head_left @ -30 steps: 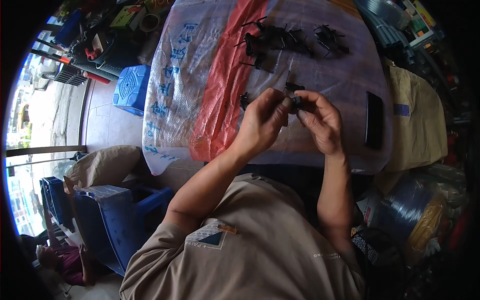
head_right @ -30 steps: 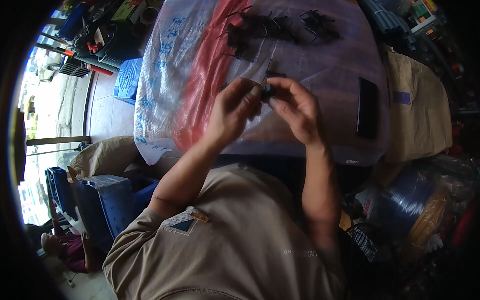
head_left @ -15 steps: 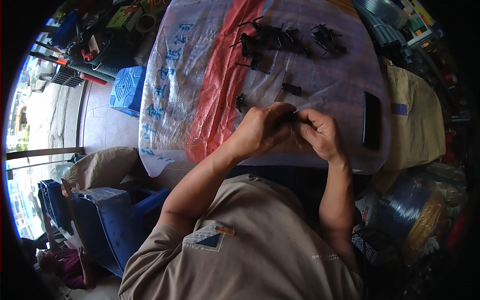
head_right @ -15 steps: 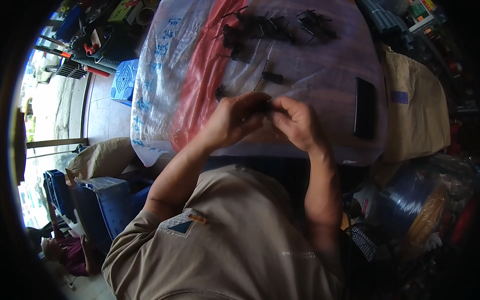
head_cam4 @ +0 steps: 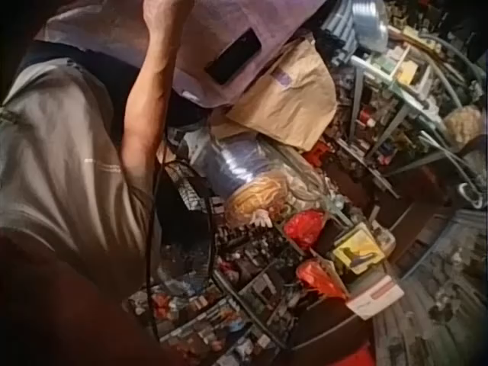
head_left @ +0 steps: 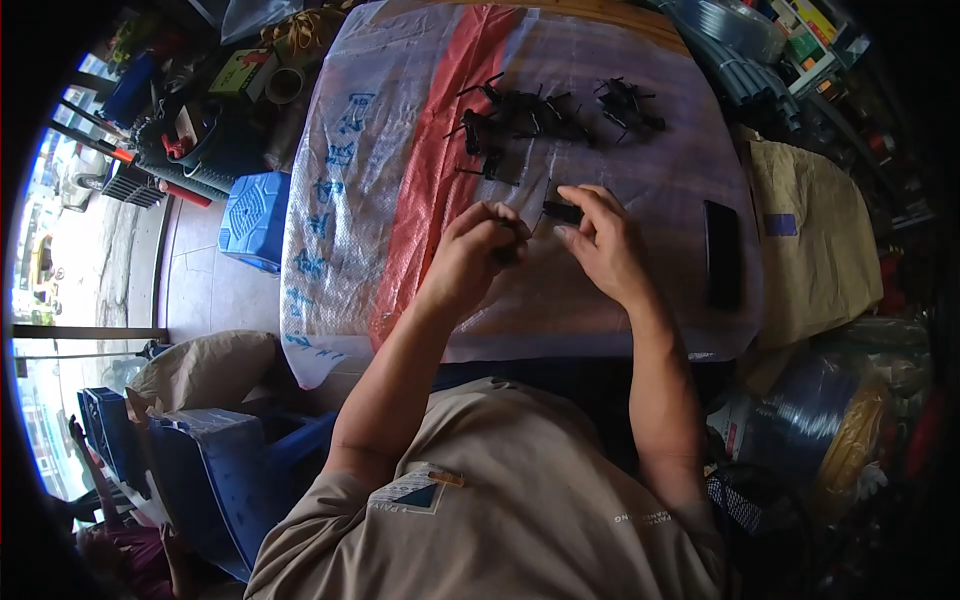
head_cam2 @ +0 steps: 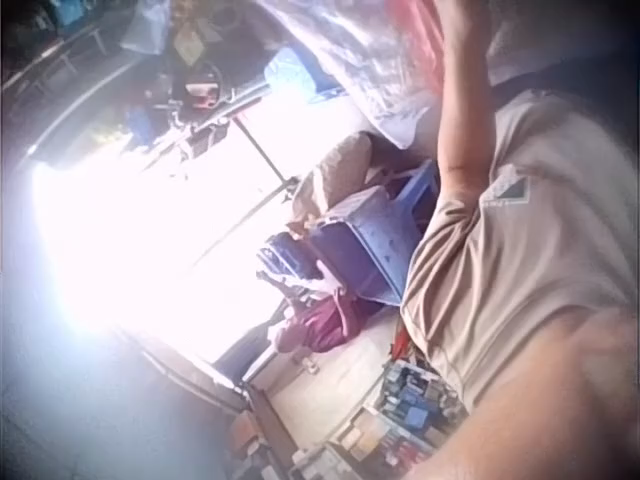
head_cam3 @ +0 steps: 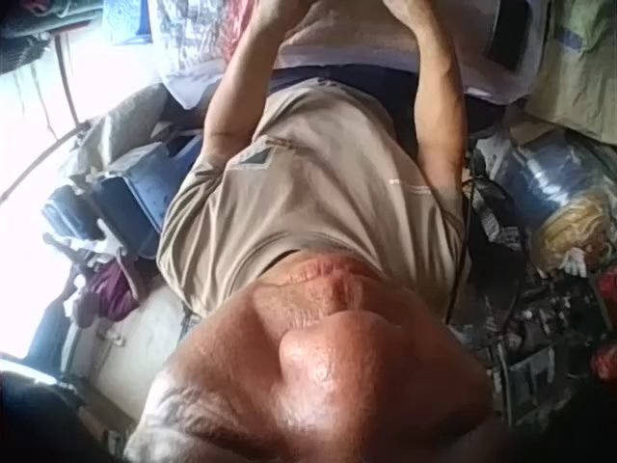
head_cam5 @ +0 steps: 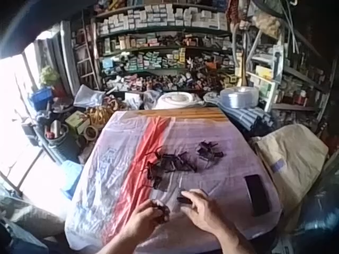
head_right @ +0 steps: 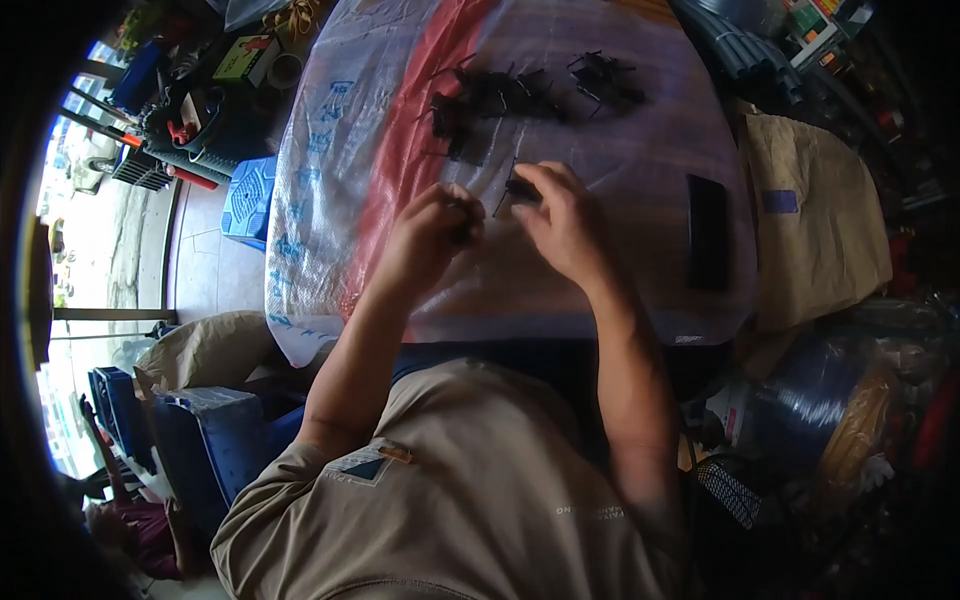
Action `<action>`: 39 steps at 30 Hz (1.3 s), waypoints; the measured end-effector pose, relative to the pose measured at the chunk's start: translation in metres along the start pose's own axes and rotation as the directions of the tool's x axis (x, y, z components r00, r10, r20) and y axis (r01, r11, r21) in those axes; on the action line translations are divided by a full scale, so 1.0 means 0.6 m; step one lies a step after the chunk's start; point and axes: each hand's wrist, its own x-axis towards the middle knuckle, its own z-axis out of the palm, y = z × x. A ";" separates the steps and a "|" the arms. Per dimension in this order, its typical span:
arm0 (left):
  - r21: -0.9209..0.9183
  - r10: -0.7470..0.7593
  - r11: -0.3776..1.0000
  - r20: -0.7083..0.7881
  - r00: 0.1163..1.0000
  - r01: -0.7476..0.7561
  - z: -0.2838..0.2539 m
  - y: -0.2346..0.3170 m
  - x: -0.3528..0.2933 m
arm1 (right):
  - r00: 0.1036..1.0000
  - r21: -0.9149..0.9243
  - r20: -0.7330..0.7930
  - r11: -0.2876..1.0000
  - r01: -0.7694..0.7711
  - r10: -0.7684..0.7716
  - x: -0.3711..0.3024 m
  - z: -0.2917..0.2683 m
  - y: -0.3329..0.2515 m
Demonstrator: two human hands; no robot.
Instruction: Assembling small black plastic mechanical components by hand on a workbench.
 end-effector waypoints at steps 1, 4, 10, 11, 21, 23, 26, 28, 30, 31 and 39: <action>-0.016 -0.008 1.000 -0.018 1.000 0.008 -0.006 0.003 0.003 | 0.985 -0.054 -0.093 0.989 0.140 -0.144 0.006 0.020 0.045; 0.134 0.002 0.991 -0.056 0.998 0.005 -0.006 0.014 0.005 | 0.977 -0.154 -0.074 0.970 0.189 -0.202 0.010 0.027 0.061; 0.669 0.193 0.713 0.102 0.976 -0.211 0.010 0.026 -0.008 | 0.976 0.485 0.090 0.848 -0.215 0.196 -0.010 -0.018 0.027; 0.700 0.269 0.640 0.182 0.946 -0.317 0.011 0.024 -0.011 | 0.976 0.484 0.062 0.849 -0.210 0.207 -0.010 -0.016 0.020; 0.753 0.359 0.285 0.490 0.795 -0.593 0.045 0.001 -0.011 | 0.966 0.498 0.071 0.830 -0.250 0.249 -0.013 -0.005 -0.006; 0.728 0.338 0.384 0.462 0.820 -0.568 0.052 0.006 -0.015 | 0.964 0.524 0.044 0.816 -0.244 0.261 -0.015 -0.005 -0.013; 0.698 0.346 0.564 0.285 0.894 -0.441 0.057 -0.002 -0.018 | 0.983 0.566 -0.035 0.815 -0.127 0.178 -0.028 -0.001 -0.017; 0.711 0.323 0.552 0.299 0.898 -0.435 0.059 0.005 -0.019 | 0.998 0.586 -0.026 0.810 -0.028 0.054 -0.037 0.002 -0.004; 0.724 0.297 0.541 0.313 0.902 -0.429 0.059 0.000 -0.017 | 0.998 0.600 -0.054 0.800 0.002 0.038 -0.046 0.010 0.012; 0.722 0.374 0.491 0.330 0.866 -0.487 0.060 -0.009 -0.013 | 0.997 0.613 -0.079 0.789 0.034 0.018 -0.047 0.012 0.012; 0.781 0.500 0.270 0.386 0.775 -0.563 0.063 -0.028 -0.009 | 0.999 0.700 -0.043 0.714 0.017 0.019 -0.048 0.013 0.032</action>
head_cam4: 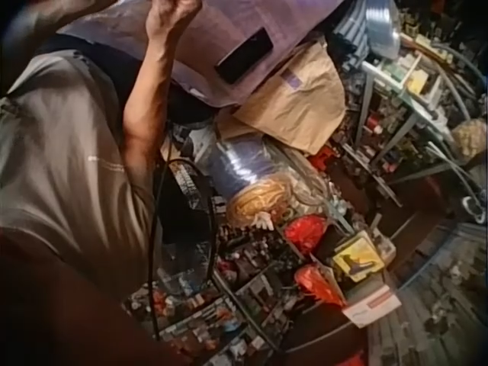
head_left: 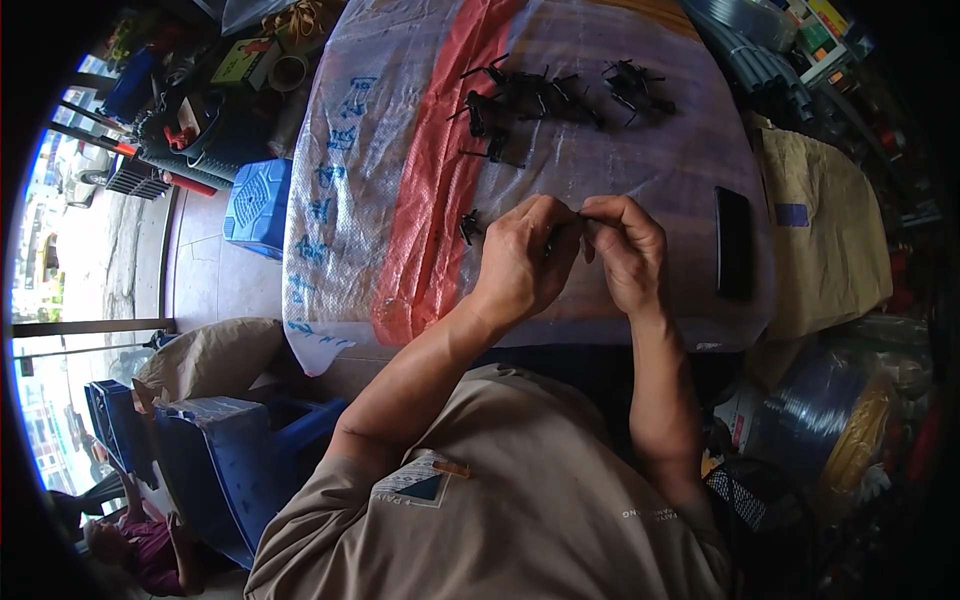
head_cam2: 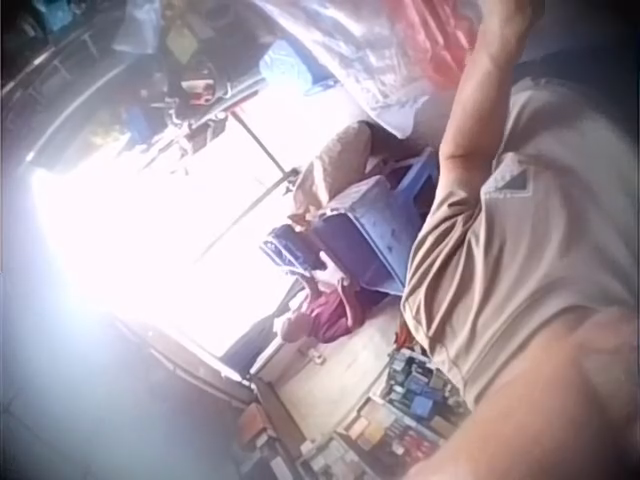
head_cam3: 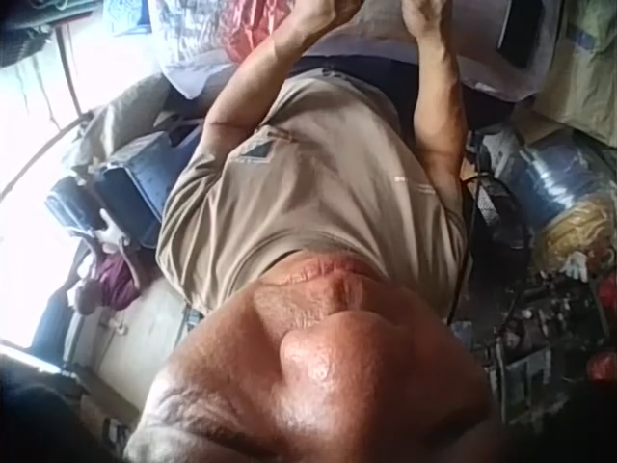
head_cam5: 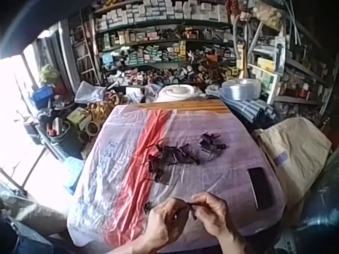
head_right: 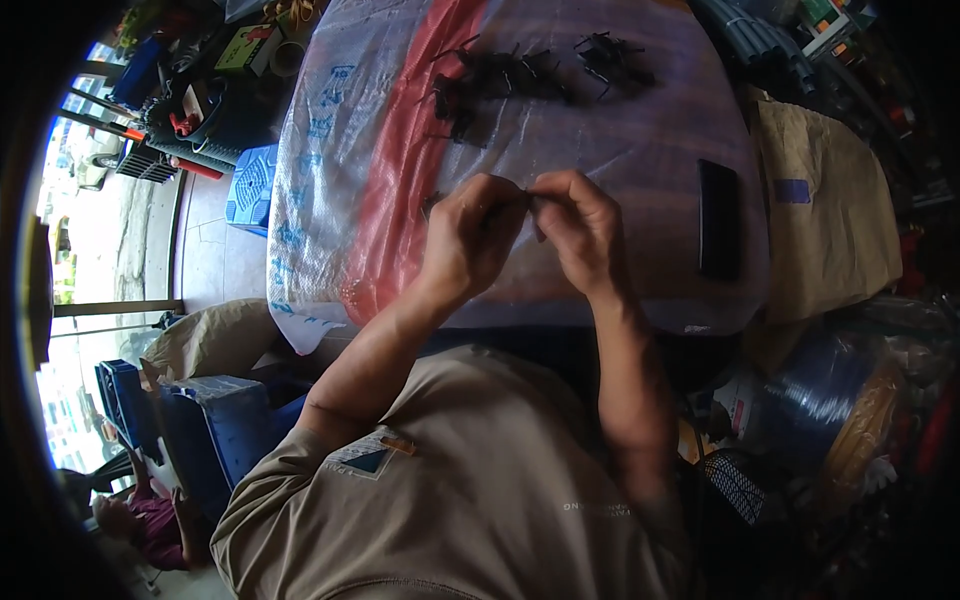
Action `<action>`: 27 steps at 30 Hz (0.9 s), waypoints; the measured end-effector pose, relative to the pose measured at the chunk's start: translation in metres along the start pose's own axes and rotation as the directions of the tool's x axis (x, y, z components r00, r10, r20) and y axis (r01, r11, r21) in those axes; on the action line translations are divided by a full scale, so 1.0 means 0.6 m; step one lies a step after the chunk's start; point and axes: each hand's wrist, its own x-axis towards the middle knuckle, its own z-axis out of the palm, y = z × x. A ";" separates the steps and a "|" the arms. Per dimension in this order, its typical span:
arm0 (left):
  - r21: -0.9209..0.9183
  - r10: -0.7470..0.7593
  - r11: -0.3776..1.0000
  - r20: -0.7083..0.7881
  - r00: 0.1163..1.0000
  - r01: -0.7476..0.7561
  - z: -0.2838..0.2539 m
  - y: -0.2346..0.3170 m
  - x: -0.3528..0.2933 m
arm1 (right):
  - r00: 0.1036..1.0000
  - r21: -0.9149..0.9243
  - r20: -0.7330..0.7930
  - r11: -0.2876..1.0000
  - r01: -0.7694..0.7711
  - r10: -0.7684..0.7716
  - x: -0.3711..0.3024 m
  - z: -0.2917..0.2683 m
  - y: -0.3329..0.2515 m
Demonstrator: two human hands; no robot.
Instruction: Assembling small black plastic mechanical components by hand on a workbench.
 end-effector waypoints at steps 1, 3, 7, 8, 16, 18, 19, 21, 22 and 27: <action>0.028 0.027 0.999 -0.013 1.000 -0.026 0.000 -0.002 -0.002 | 1.000 0.027 0.011 1.000 0.004 -0.005 0.001 0.000 0.002; 0.057 0.051 0.997 -0.026 0.998 -0.049 0.000 -0.004 -0.005 | 0.999 0.020 0.016 0.999 -0.049 0.049 0.001 0.002 -0.004; -0.609 -0.468 0.595 0.267 0.842 0.524 -0.021 0.005 0.002 | 0.984 0.000 0.041 0.984 -0.176 0.175 -0.001 0.008 -0.035; -0.650 -0.498 0.466 0.367 0.786 0.599 -0.028 0.007 0.004 | 0.979 -0.048 0.052 0.980 -0.194 0.197 -0.003 0.004 -0.037; -0.263 -0.105 0.949 0.248 0.963 0.171 -0.031 -0.012 -0.003 | 0.940 -0.126 0.156 0.950 -0.287 0.304 -0.001 -0.017 -0.037; -0.245 -0.115 0.953 0.261 0.958 0.181 -0.038 -0.013 0.003 | 0.932 -0.127 0.175 0.946 -0.299 0.318 0.004 -0.015 -0.043; -0.209 -0.087 0.966 0.278 0.957 0.149 -0.042 -0.012 0.007 | 0.926 -0.153 0.176 0.939 -0.308 0.332 0.008 -0.013 -0.047; -0.174 -0.058 0.978 0.290 0.955 0.112 -0.048 -0.010 0.012 | 0.921 -0.183 0.181 0.932 -0.312 0.344 0.019 -0.005 -0.054; -0.176 -0.110 0.971 0.280 0.954 0.163 -0.050 -0.008 0.014 | 0.911 -0.217 0.191 0.921 -0.325 0.367 0.027 0.000 -0.057; -0.353 -0.387 0.825 0.216 0.896 0.441 -0.050 -0.025 0.012 | 0.857 -0.284 0.306 0.899 -0.334 0.415 0.083 0.010 -0.046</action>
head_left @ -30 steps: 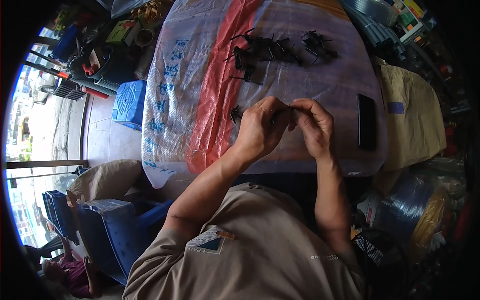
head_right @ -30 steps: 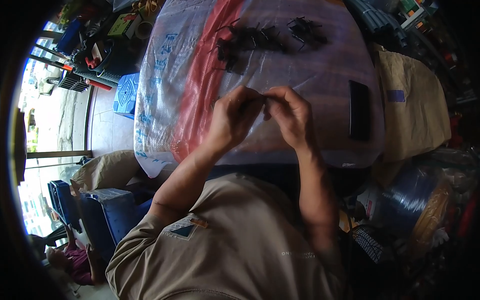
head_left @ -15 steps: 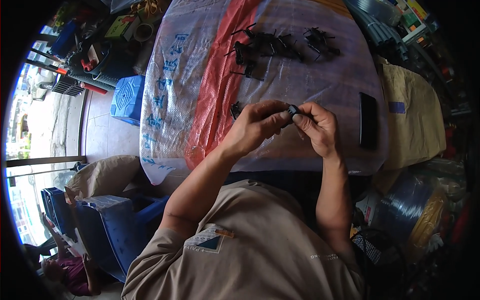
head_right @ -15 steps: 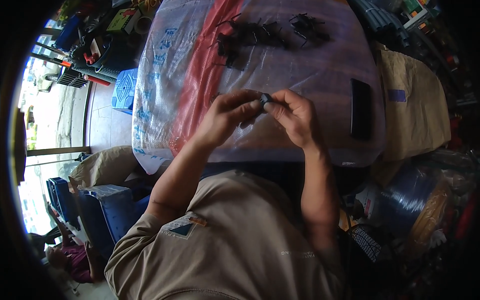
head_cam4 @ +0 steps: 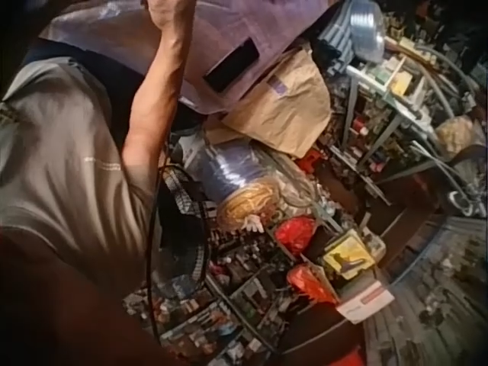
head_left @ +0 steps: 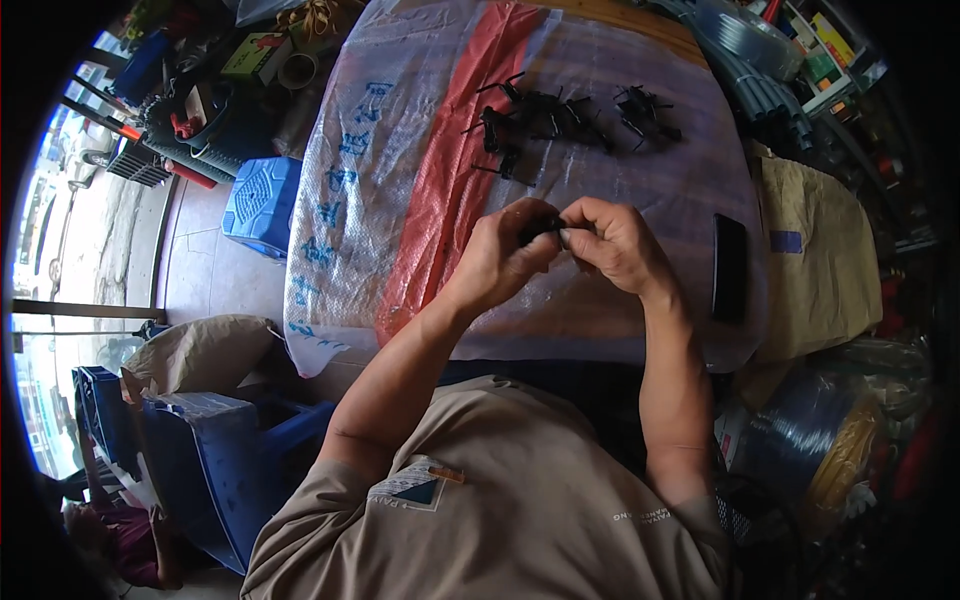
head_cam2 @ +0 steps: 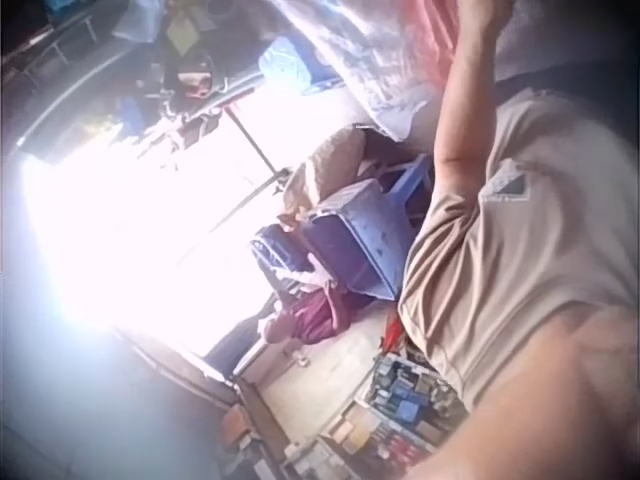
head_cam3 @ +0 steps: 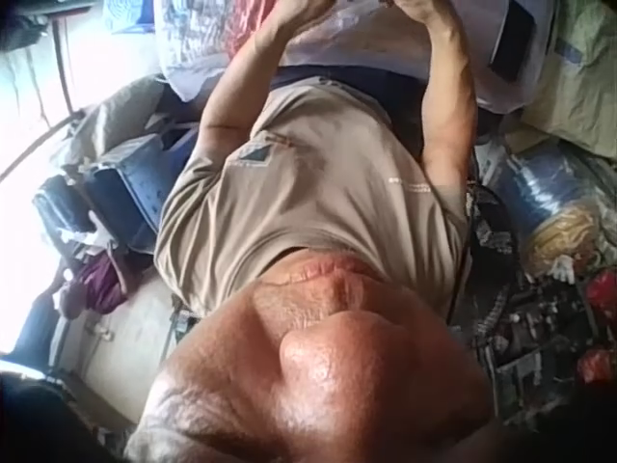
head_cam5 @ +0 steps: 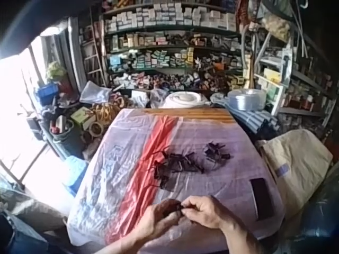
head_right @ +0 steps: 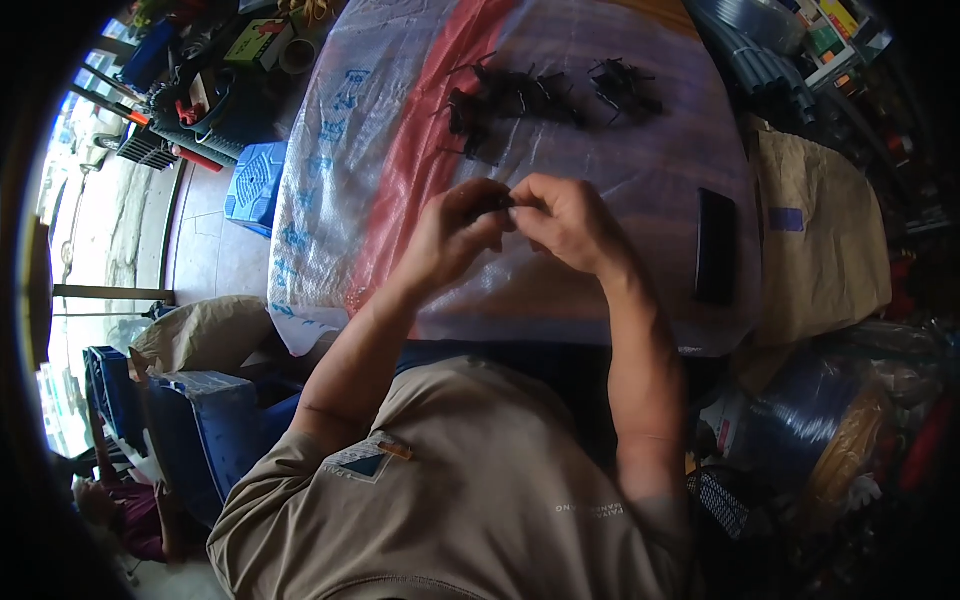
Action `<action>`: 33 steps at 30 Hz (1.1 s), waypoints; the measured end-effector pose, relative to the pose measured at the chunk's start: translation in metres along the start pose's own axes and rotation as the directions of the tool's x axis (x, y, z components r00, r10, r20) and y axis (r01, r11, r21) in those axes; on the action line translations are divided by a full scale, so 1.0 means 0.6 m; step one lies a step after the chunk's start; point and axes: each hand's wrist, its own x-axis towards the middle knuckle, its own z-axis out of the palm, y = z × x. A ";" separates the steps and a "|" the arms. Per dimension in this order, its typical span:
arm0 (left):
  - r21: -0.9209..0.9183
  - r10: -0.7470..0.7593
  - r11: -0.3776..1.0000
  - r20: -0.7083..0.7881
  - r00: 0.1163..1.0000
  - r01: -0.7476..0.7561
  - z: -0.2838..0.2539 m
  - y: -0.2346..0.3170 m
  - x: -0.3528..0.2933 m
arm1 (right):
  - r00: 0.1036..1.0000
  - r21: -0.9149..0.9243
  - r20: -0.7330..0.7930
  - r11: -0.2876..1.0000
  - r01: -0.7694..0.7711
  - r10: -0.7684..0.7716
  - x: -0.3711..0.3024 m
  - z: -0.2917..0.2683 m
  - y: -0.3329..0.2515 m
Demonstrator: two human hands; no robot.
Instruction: Assembling small black plastic mechanical components by hand on a workbench.
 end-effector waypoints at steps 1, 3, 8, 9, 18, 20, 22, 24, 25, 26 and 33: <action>-0.179 -0.066 0.982 -0.003 0.998 0.065 -0.009 -0.002 0.003 | 1.000 -0.054 -0.012 0.998 0.022 -0.022 0.017 -0.007 -0.004; -0.546 -0.148 0.823 0.061 0.987 0.157 -0.028 -0.018 0.014 | 0.939 -0.315 -0.272 0.942 0.117 -0.208 0.061 -0.047 0.020; -0.801 -0.206 0.549 0.149 0.967 0.240 -0.048 -0.033 0.027 | 0.717 -0.826 -0.375 0.563 0.030 -0.588 0.132 -0.127 0.111; -0.791 -0.284 0.561 0.094 0.954 0.244 -0.051 -0.037 0.029 | 0.743 -0.808 -0.391 0.589 0.006 -0.543 0.127 -0.122 0.112; -0.169 -0.053 0.985 -0.032 0.998 0.047 -0.016 0.027 0.034 | 0.884 0.041 -0.342 0.934 0.354 -0.320 -0.005 -0.049 0.033; -0.005 0.077 0.997 0.039 0.996 -0.077 0.004 0.030 0.035 | 0.865 0.022 -0.349 0.919 0.393 -0.361 -0.019 -0.038 0.026; 0.192 0.206 0.960 0.018 0.978 -0.205 0.019 0.018 0.035 | 0.824 0.032 -0.391 0.889 0.458 -0.410 -0.027 -0.030 0.025; 0.201 0.349 0.920 -0.037 0.936 -0.335 0.039 0.016 0.032 | 0.810 0.001 -0.399 0.883 0.469 -0.430 -0.028 -0.020 0.027; 0.203 0.346 0.921 -0.037 0.937 -0.332 0.044 0.012 0.032 | 0.818 0.030 -0.402 0.887 0.460 -0.411 -0.029 -0.012 0.022; 0.285 0.415 0.880 -0.073 0.907 -0.379 0.046 0.005 0.031 | 0.819 0.033 -0.402 0.888 0.460 -0.409 -0.030 -0.005 0.025; 0.203 0.399 0.903 -0.067 0.915 -0.379 0.061 0.001 0.019 | 0.862 0.059 -0.406 0.932 0.356 -0.304 -0.036 0.011 0.046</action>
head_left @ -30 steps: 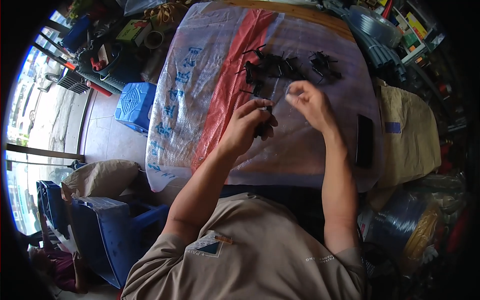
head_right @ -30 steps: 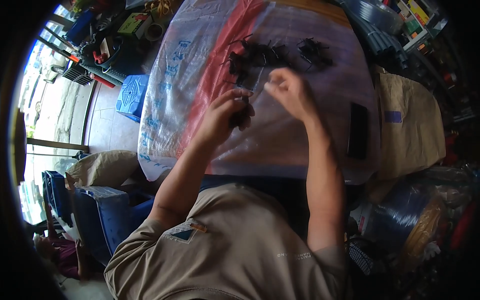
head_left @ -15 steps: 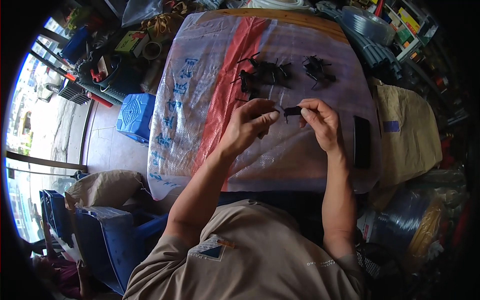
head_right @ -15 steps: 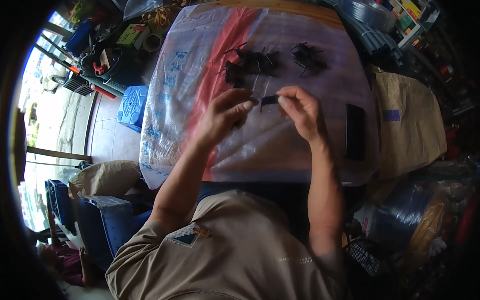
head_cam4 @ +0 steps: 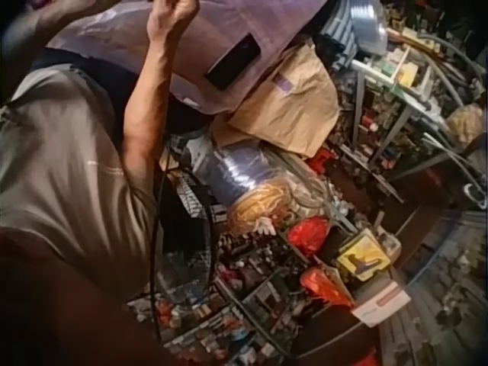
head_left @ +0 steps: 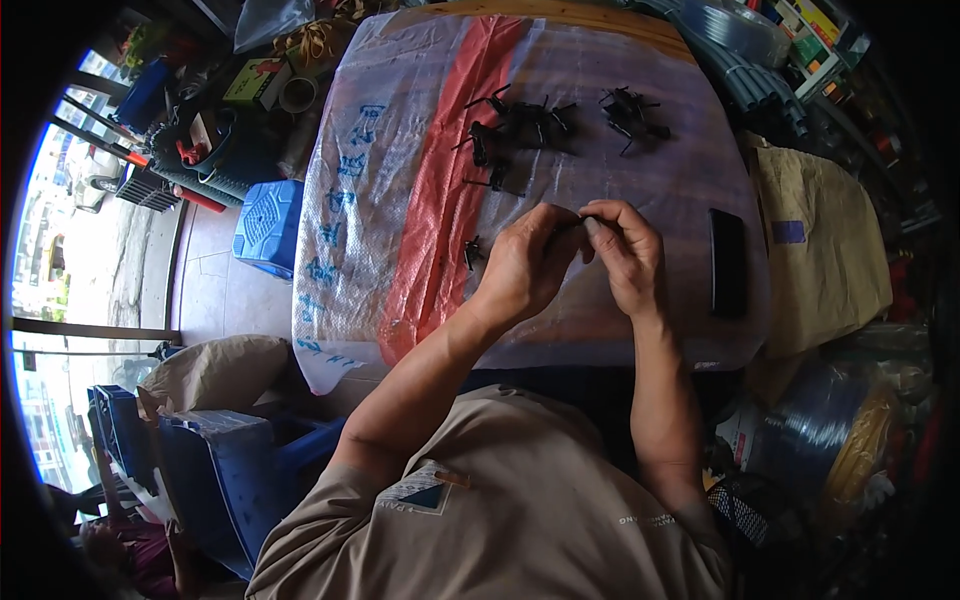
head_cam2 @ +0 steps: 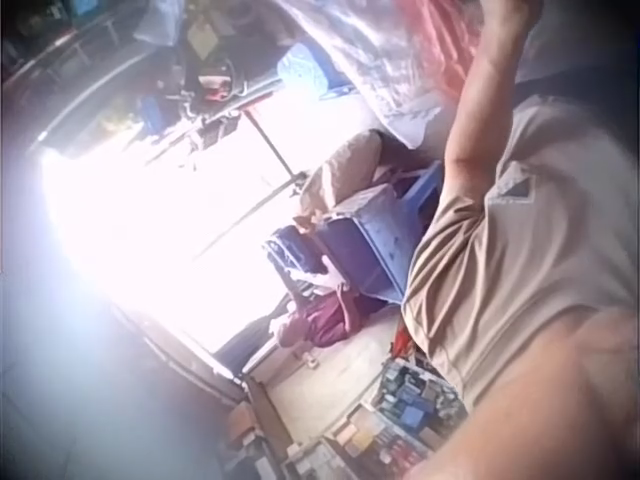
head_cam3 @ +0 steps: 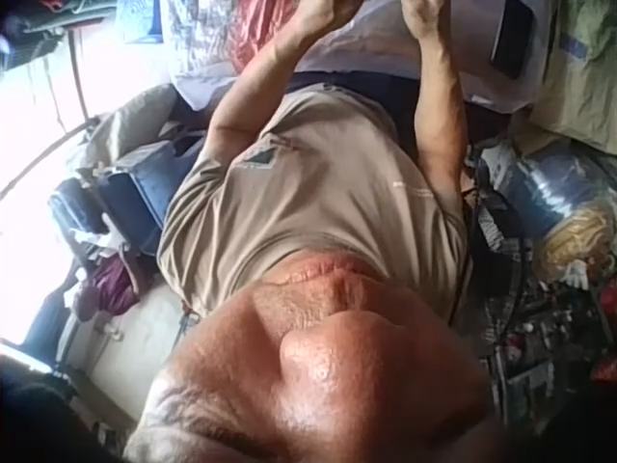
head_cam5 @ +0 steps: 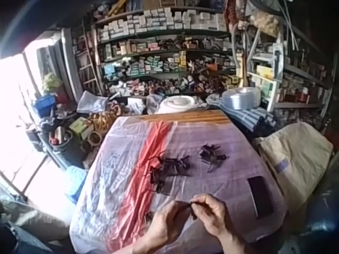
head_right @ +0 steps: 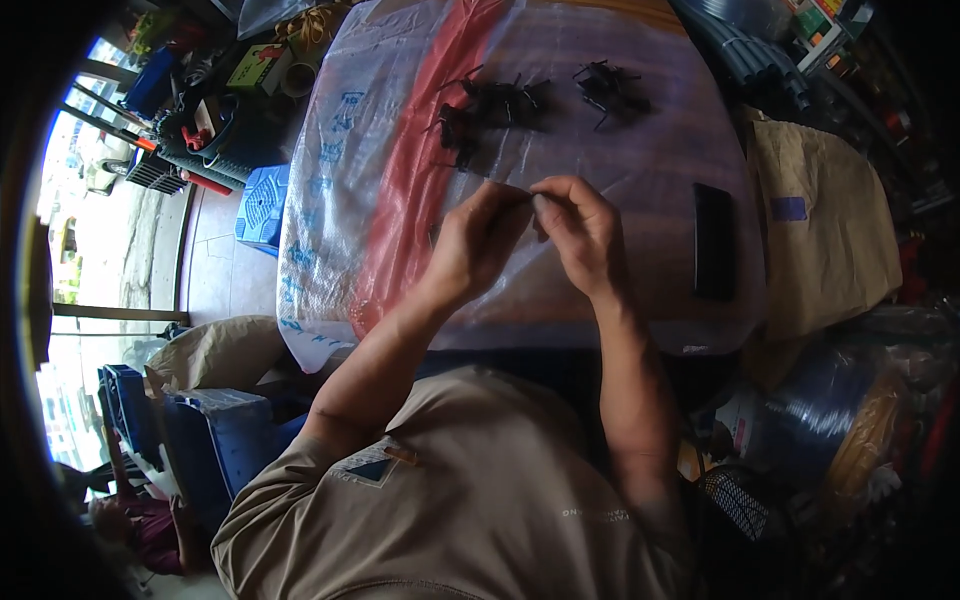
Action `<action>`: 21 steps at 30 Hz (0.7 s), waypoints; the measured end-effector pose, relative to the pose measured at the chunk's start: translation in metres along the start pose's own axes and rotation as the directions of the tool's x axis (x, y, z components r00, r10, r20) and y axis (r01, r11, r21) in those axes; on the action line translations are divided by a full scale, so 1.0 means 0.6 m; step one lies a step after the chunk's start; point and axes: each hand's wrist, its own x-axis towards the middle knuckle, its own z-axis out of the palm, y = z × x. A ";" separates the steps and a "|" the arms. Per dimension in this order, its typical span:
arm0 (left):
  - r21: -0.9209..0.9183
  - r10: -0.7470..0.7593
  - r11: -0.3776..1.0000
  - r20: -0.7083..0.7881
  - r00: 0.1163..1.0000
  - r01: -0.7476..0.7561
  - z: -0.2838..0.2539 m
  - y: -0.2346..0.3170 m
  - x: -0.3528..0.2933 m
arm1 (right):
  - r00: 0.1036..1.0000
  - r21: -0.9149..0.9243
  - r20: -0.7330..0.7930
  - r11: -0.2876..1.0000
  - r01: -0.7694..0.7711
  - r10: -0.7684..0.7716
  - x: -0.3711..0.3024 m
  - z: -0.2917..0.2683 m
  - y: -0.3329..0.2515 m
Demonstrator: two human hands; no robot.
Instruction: Assembling small black plastic mechanical components by hand on a workbench.
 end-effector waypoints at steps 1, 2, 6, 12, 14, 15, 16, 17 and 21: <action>0.001 -0.004 1.000 0.000 1.000 0.004 0.001 0.000 -0.001 | 1.000 0.021 0.001 1.000 0.007 -0.007 -0.001 0.001 0.002; 0.014 -0.015 1.000 -0.004 1.000 0.015 0.001 0.000 -0.003 | 1.000 0.042 0.002 0.999 0.014 -0.014 -0.002 0.002 0.004; 0.139 0.061 0.989 -0.020 0.998 -0.058 0.005 0.011 -0.006 | 1.000 0.101 0.014 0.995 0.023 -0.024 -0.006 -0.002 0.011; 0.240 0.210 0.950 -0.014 0.978 -0.200 0.005 0.010 -0.012 | 0.995 0.157 0.027 0.983 0.090 -0.095 -0.014 -0.002 0.005; -0.104 -0.133 0.986 -0.011 0.991 0.131 0.001 0.018 -0.015 | 0.995 0.130 0.080 0.989 -0.074 0.064 -0.015 -0.010 -0.009; -0.300 -0.379 0.869 0.110 0.919 0.394 -0.013 0.023 -0.015 | 0.989 0.134 0.123 0.986 -0.102 0.085 -0.016 -0.013 -0.016; -0.416 -0.476 0.759 0.172 0.863 0.501 -0.017 0.027 -0.010 | 0.989 0.133 0.122 0.986 -0.103 0.087 -0.019 -0.018 -0.018; -0.514 -0.555 0.620 0.247 0.795 0.593 -0.020 0.028 -0.005 | 0.986 0.046 0.128 0.993 -0.109 0.103 -0.020 -0.022 -0.019; -0.370 -0.483 0.710 0.363 0.797 0.599 -0.025 0.030 -0.007 | 0.980 -0.078 0.135 0.988 -0.135 0.145 -0.026 -0.033 -0.017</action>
